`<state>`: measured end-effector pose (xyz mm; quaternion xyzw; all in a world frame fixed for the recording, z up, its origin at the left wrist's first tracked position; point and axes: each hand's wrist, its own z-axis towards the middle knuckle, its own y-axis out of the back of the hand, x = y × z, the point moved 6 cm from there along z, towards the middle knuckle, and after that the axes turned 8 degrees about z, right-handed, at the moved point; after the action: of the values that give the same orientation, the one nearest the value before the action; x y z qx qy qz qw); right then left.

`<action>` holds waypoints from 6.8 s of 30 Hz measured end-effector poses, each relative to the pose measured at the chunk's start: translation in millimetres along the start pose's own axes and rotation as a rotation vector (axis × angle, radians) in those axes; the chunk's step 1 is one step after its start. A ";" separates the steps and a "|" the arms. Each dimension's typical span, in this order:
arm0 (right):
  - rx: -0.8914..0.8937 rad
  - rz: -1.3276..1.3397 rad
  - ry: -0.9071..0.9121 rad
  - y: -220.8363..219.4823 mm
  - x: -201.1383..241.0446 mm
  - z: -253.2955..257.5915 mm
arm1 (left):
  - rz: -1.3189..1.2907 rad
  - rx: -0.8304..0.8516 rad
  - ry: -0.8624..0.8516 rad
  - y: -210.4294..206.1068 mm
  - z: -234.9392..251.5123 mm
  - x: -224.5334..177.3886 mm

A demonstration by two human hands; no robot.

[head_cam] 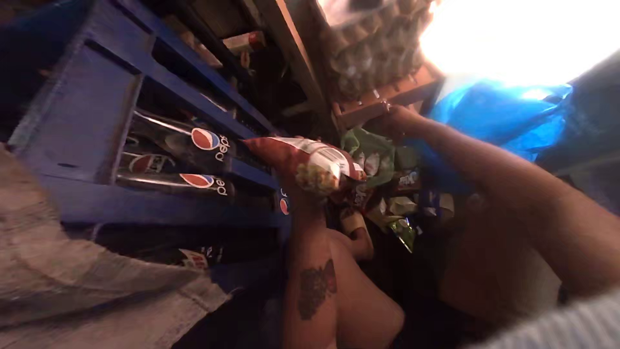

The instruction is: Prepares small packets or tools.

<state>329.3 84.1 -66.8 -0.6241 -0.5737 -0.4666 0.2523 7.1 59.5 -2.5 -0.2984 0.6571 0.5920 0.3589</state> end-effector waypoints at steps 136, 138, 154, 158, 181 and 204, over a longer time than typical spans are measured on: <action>0.099 0.387 0.866 -6.9 61.0 -134.6 | -0.868 0.741 -0.157 -108.7 -5.4 -70.8; 0.079 0.380 0.873 -6.6 61.4 -135.4 | -0.845 0.712 -0.178 -108.4 -4.8 -70.0; 0.004 0.371 0.927 -0.5 60.8 -135.1 | -0.598 0.539 -0.306 -107.1 -4.0 -70.8; 0.132 0.449 0.926 -4.3 61.4 -135.0 | -0.899 0.778 -0.082 -111.2 -12.4 -72.6; -0.085 0.336 0.895 5.9 59.7 -135.2 | -0.904 0.909 -0.102 -106.2 -8.1 -71.9; 0.014 0.442 0.916 0.3 59.3 -135.3 | -0.984 0.910 -0.147 -109.4 -5.9 -72.0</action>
<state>284.5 -2.5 44.1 -0.4604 -0.2616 -0.6239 0.5747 136.4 38.0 -4.5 -0.3411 0.6024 0.0424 0.7204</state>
